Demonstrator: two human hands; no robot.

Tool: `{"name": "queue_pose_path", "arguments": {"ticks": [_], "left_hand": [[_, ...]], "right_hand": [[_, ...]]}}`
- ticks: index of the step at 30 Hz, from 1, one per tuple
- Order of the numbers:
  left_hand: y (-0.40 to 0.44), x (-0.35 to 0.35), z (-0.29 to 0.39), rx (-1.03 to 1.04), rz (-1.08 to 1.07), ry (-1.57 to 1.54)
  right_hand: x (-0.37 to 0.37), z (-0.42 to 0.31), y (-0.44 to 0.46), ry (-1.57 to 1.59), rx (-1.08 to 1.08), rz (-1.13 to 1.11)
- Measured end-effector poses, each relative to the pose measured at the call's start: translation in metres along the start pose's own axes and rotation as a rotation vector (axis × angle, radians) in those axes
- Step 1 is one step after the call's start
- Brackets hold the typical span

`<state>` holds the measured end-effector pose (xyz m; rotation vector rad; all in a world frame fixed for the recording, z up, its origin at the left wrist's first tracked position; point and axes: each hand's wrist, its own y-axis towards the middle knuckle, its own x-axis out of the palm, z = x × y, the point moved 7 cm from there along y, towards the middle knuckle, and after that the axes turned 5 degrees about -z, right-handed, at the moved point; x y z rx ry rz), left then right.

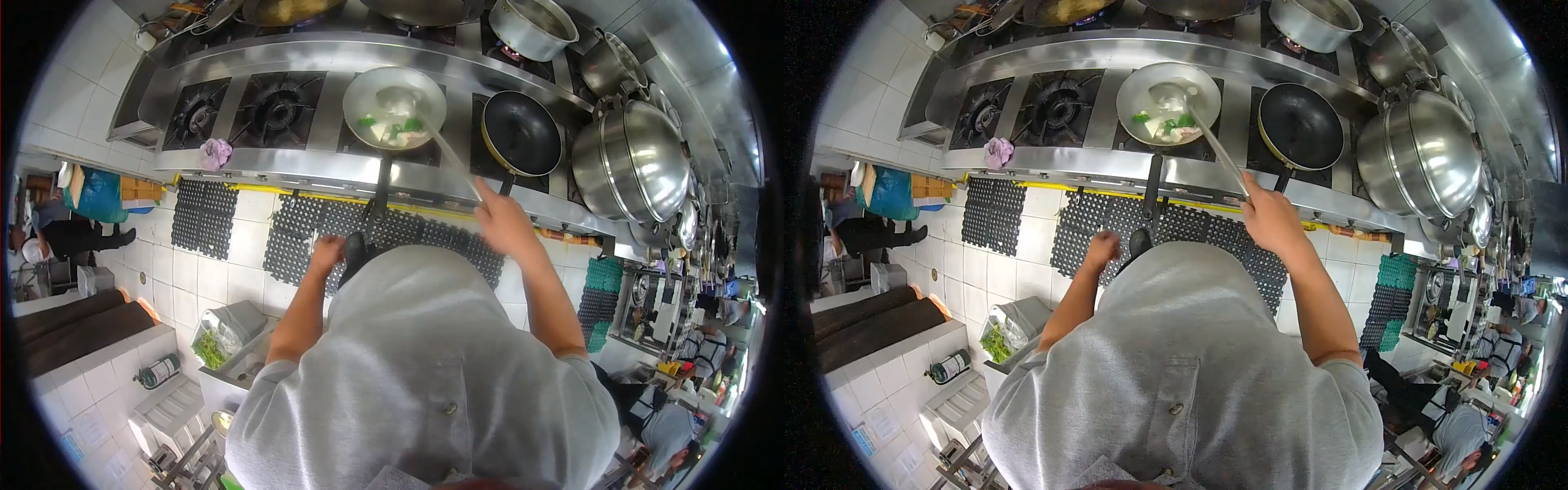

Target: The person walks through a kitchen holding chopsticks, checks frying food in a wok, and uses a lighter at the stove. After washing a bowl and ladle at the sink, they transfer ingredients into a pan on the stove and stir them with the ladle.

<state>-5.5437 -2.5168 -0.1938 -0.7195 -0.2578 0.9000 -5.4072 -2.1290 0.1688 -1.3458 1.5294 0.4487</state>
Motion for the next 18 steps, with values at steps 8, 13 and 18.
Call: {"name": "queue_pose_path", "arguments": {"ticks": [8, 13, 18], "left_hand": [[-0.029, 0.111, 0.205, 0.005, -0.31, -0.62], [-0.008, 0.129, 0.196, 0.009, -0.313, -0.444], [0.001, 0.125, 0.192, -0.003, -0.231, -0.396]], "right_hand": [[-0.028, 0.007, -0.038, 0.258, 0.048, 0.031], [-0.017, 0.004, -0.046, 0.372, 0.042, 0.139], [0.001, 0.018, -0.049, 0.394, 0.055, 0.159]]}}
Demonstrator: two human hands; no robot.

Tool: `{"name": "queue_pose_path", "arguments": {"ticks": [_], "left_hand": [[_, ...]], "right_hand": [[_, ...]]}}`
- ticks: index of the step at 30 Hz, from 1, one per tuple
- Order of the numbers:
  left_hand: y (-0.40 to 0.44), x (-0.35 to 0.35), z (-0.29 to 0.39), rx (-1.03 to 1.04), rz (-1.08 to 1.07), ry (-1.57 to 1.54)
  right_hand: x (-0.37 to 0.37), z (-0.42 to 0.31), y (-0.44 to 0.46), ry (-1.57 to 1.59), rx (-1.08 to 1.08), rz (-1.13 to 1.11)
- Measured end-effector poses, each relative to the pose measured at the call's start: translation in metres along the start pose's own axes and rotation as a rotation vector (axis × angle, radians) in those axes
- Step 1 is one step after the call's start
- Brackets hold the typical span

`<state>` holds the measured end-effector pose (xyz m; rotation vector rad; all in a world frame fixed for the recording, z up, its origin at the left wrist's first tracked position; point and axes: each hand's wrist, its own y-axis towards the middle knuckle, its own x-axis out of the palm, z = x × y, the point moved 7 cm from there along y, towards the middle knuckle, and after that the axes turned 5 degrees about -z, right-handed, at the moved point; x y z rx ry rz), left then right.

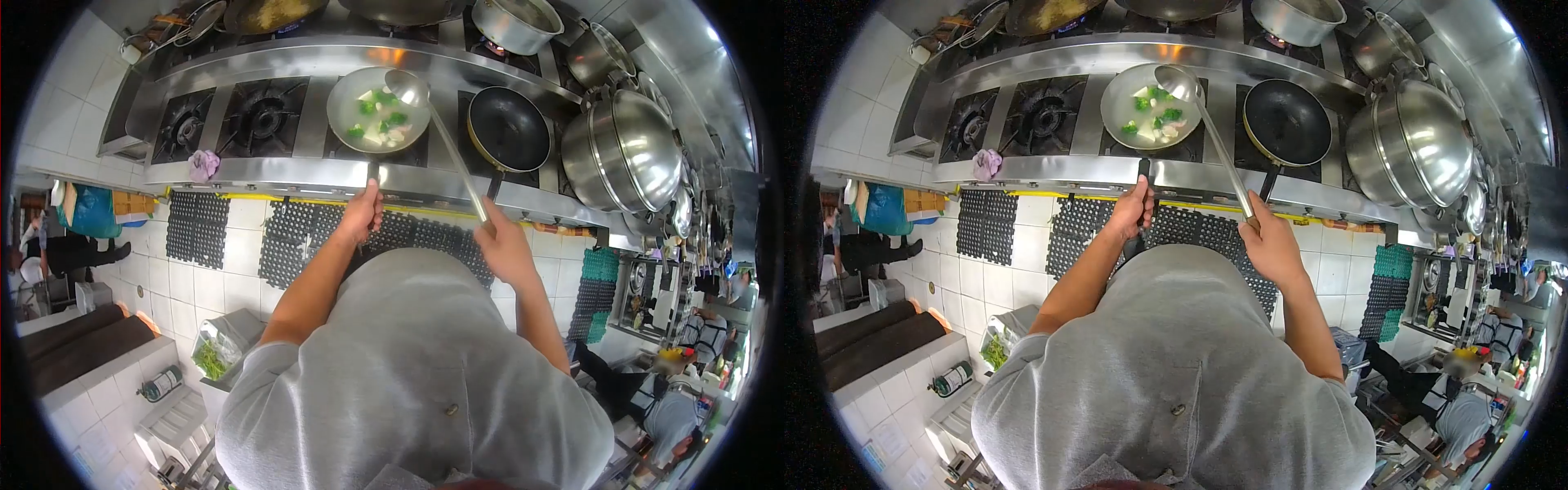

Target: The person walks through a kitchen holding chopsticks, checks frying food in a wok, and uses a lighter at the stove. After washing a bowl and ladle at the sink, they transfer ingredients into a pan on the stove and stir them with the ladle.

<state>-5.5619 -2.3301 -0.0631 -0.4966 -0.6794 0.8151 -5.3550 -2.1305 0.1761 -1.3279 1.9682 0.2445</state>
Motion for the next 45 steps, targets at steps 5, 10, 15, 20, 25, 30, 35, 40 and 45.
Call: {"name": "queue_pose_path", "arguments": {"ticks": [5, 10, 15, 20, 25, 30, 35, 40, 45], "left_hand": [[-0.001, -0.002, -0.008, -0.071, -0.28, -0.258], [0.083, -0.117, -0.114, -0.246, -0.081, -0.115], [0.107, -0.187, -0.131, -0.147, 0.252, -0.39], [0.142, -0.202, -0.137, -0.099, 0.243, -0.643], [0.185, -0.183, -0.126, -0.083, 0.271, -0.772], [0.203, -0.188, -0.134, 0.01, 0.218, -0.831], [0.154, -0.181, -0.121, -0.156, 0.268, -0.709], [0.099, -0.212, -0.117, -0.147, 0.178, -0.21], [0.03, -0.286, -0.149, -0.125, 0.4, 0.271]], "right_hand": [[0.006, 0.004, -0.009, 0.561, 0.137, -0.192], [0.001, 0.049, -0.011, 1.453, 0.203, -0.263], [0.001, 0.051, -0.02, 1.771, 0.218, -0.249], [0.004, 0.063, -0.026, 1.612, 0.353, 0.012], [0.013, 0.037, -0.038, 1.474, 0.42, 0.079], [0.025, -0.004, -0.03, 1.206, 0.418, 0.086], [0.034, -0.034, 0.006, 0.665, 0.359, -0.094], [0.029, -0.041, 0.035, 0.0, 0.156, -0.157], [0.006, -0.038, 0.047, -0.359, 0.073, -0.037]]}}
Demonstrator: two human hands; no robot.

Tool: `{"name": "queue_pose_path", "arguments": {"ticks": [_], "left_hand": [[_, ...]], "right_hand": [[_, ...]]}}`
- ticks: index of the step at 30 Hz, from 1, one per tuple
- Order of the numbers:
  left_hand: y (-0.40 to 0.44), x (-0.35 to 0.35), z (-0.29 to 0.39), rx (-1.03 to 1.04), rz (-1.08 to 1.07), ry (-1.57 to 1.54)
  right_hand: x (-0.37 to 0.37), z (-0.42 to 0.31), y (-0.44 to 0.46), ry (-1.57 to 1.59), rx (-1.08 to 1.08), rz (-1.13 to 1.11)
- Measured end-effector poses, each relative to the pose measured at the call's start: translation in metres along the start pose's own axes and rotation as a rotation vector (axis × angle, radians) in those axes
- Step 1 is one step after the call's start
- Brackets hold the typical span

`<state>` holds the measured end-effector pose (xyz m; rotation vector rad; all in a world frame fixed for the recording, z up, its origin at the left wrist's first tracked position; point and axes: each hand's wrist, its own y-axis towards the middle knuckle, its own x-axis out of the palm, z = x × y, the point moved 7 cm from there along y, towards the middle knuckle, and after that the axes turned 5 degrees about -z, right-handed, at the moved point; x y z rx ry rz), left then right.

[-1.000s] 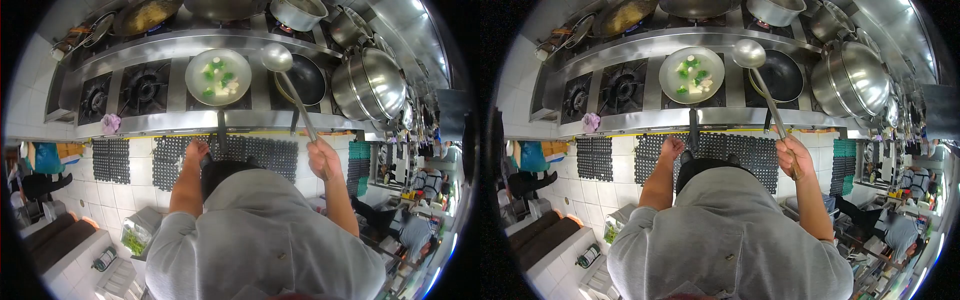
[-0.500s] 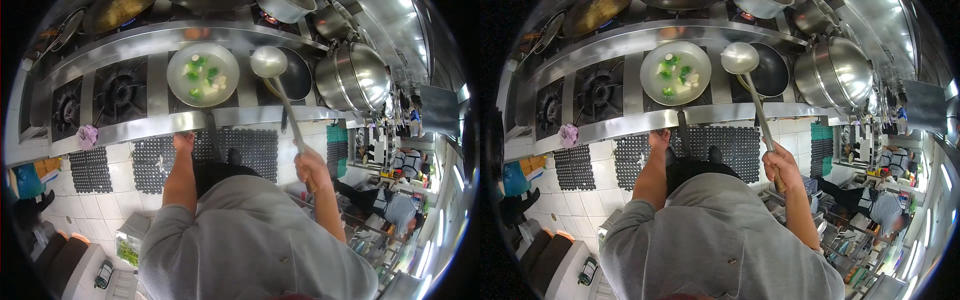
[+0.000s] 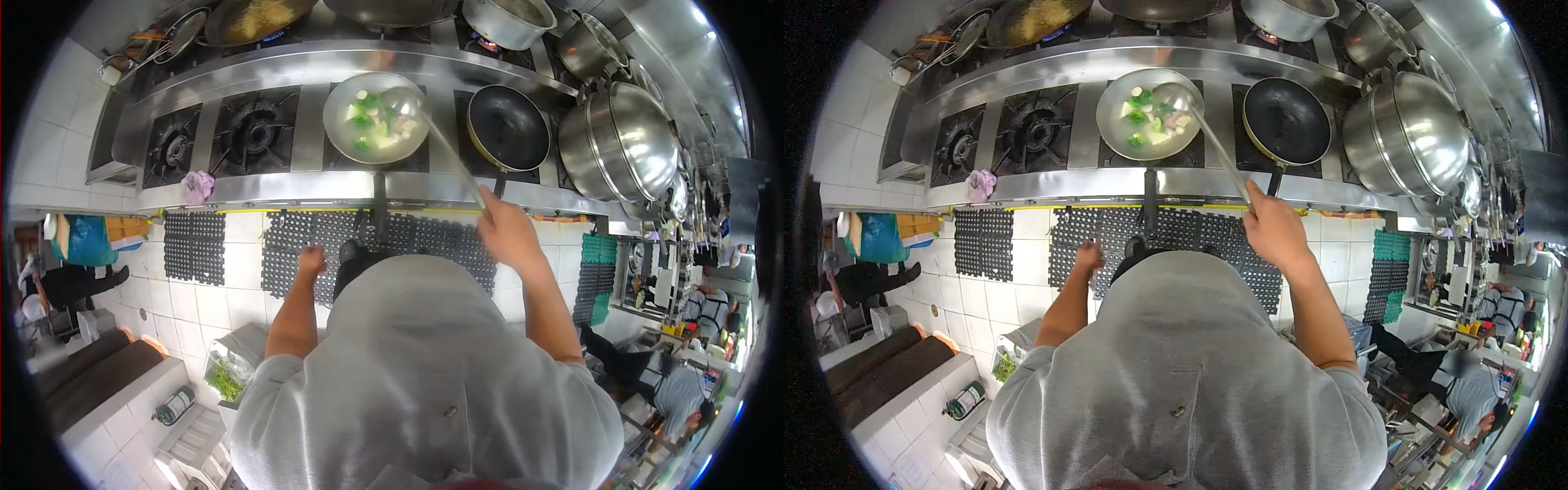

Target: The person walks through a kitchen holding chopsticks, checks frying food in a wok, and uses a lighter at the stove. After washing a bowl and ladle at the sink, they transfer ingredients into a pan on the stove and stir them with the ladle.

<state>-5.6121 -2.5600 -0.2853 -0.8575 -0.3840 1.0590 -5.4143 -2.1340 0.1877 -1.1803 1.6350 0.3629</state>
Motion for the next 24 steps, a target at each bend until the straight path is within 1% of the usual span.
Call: {"name": "queue_pose_path", "arguments": {"ticks": [3, 5, 7, 8, 9, 11, 13, 14, 16, 17, 19, 20, 21, 22, 23, 24], "left_hand": [[-0.043, -0.038, -0.055, -0.104, 0.041, 0.018], [-0.072, -0.052, -0.093, -0.185, 0.054, 0.002], [-0.097, -0.057, -0.121, -0.247, 0.091, -0.032], [-0.106, -0.055, -0.133, -0.295, 0.149, -0.075], [-0.113, -0.052, -0.139, -0.291, 0.157, -0.083], [-0.12, -0.037, -0.147, -0.278, 0.036, -0.05], [-0.121, -0.026, -0.153, -0.289, 0.053, -0.047], [-0.116, -0.016, -0.148, -0.199, 0.029, -0.067], [-0.108, -0.006, -0.141, -0.05, -0.022, -0.042], [-0.104, -0.004, -0.141, -0.051, -0.022, -0.044], [-0.106, 0.006, -0.117, -0.019, -0.02, 0.039], [-0.116, 0.009, -0.095, -0.125, -0.024, 0.108], [-0.112, 0.012, -0.084, -0.075, -0.043, 0.159], [-0.098, 0.008, -0.088, 0.09, -0.084, 0.322], [-0.084, 0.008, -0.082, 0.391, -0.105, 0.69], [-0.083, 0.01, -0.072, 0.623, -0.074, 0.986]], "right_hand": [[-0.013, 0.009, 0.005, 0.075, -0.024, 0.001], [-0.008, 0.019, 0.008, 0.043, -0.053, 0.003], [-0.007, 0.023, 0.01, -0.081, -0.077, 0.045], [-0.005, 0.025, 0.01, -0.08, -0.09, 0.045], [-0.003, 0.027, 0.009, -0.084, -0.089, 0.052], [0.005, 0.039, 0.012, -0.085, -0.092, 0.059], [0.008, 0.049, 0.014, -0.089, -0.139, 0.091], [0.01, 0.054, 0.014, -0.092, -0.146, 0.088], [0.013, 0.054, 0.009, 0.048, -0.065, 0.018], [0.016, 0.054, 0.007, 0.046, -0.065, 0.016], [0.017, 0.055, 0.005, 0.107, -0.091, 0.073], [0.016, 0.052, 0.004, 0.107, -0.088, 0.075], [0.014, 0.047, 0.002, 0.185, -0.122, 0.08], [0.012, 0.042, 0.0, 0.262, -0.148, 0.093], [0.01, 0.04, -0.001, 0.256, -0.125, 0.119], [0.015, 0.039, 0.001, 0.427, -0.108, 0.04]]}}
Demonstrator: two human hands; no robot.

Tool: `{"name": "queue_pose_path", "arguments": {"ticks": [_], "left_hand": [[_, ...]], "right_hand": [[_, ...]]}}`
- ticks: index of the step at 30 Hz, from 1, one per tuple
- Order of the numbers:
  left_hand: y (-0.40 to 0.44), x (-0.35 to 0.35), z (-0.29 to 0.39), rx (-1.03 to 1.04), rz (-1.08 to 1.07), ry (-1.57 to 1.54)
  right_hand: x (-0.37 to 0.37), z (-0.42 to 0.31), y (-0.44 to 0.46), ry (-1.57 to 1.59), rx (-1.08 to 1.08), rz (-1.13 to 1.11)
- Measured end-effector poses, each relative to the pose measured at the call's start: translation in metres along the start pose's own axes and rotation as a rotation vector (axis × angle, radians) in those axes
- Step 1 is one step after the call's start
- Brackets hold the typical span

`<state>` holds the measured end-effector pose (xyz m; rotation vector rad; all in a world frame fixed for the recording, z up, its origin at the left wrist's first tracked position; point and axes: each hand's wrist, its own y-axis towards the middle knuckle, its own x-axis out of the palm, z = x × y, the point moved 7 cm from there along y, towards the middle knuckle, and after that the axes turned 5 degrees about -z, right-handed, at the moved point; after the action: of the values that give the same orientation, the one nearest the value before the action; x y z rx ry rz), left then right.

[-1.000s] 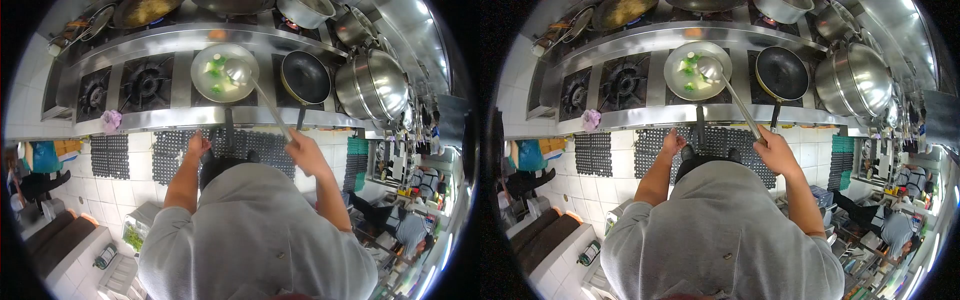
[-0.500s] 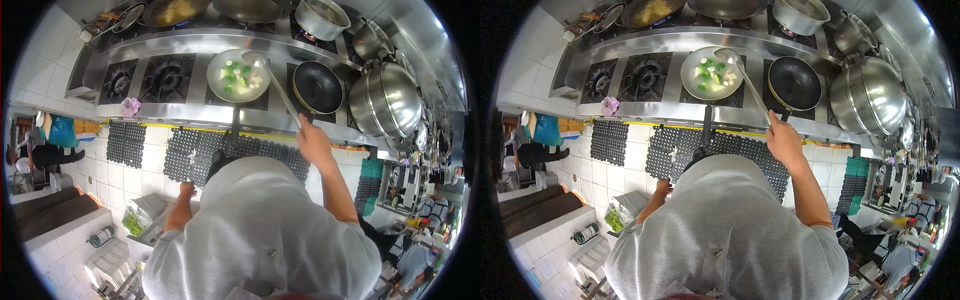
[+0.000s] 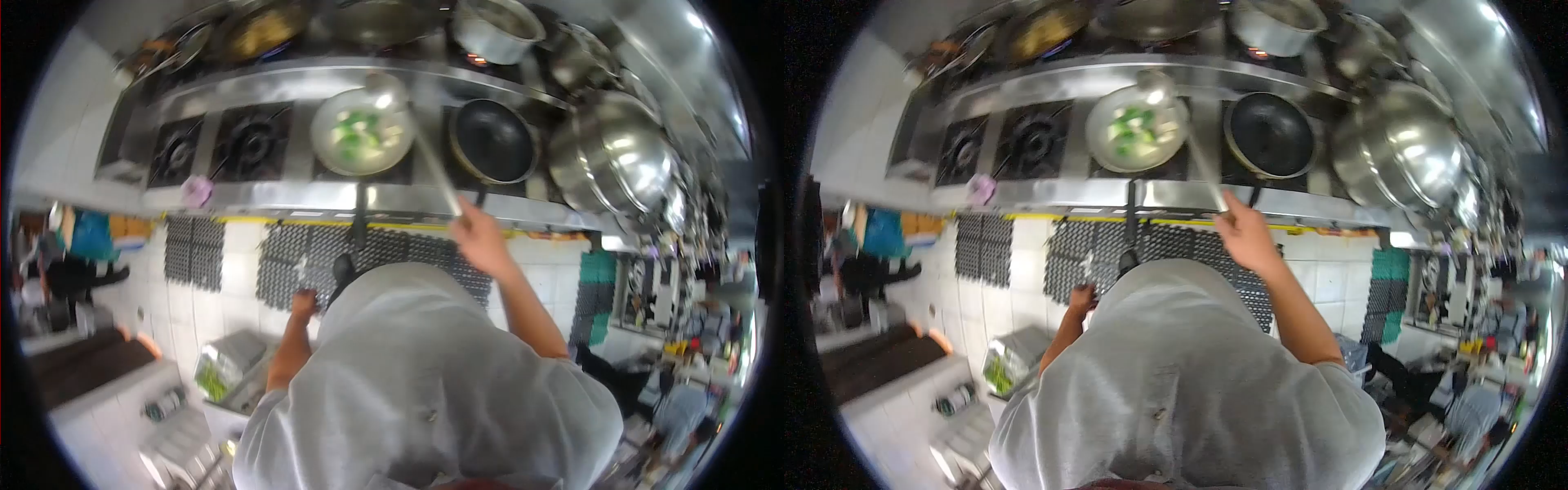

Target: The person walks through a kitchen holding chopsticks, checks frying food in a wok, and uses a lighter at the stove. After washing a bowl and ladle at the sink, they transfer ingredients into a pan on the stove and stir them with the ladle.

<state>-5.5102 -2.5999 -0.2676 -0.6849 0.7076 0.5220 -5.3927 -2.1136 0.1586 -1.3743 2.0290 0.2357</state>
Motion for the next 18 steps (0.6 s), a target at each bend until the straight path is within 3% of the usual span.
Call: {"name": "queue_pose_path", "arguments": {"ticks": [2, 3, 4, 5, 9, 11, 12, 14, 17, 18], "left_hand": [[0.008, -0.014, 0.012, 0.086, 0.019, 0.149], [0.011, -0.009, 0.001, -0.169, -0.118, -0.398], [0.006, -0.003, -0.011, -0.486, -0.093, -0.914], [0.005, -0.004, -0.013, -0.596, -0.041, -1.046], [0.006, 0.006, -0.02, -0.616, -0.07, -1.029], [0.027, -0.003, -0.011, -0.177, -0.221, -0.199], [0.031, -0.003, -0.007, -0.162, -0.225, -0.194], [0.009, -0.008, -0.008, -0.67, -0.106, -0.875], [0.02, -0.003, -0.016, -0.62, -0.122, -0.932], [0.028, -0.007, -0.015, -0.537, -0.118, -0.818]], "right_hand": [[0.005, 0.002, -0.003, 0.256, 0.052, -0.086], [0.007, 0.002, -0.003, 0.342, 0.063, -0.12], [0.007, 0.001, -0.004, 0.401, 0.054, -0.122], [0.008, -0.002, -0.006, 0.463, 0.039, -0.129], [0.009, -0.004, -0.014, 0.475, 0.047, -0.14], [0.009, -0.006, -0.019, 0.485, 0.055, -0.154], [0.01, -0.006, -0.019, 0.481, 0.047, -0.149], [0.01, -0.005, -0.022, 0.476, 0.036, -0.135], [0.012, -0.006, -0.022, 0.467, 0.06, -0.13], [0.011, -0.007, -0.022, 0.44, 0.058, -0.124]]}}
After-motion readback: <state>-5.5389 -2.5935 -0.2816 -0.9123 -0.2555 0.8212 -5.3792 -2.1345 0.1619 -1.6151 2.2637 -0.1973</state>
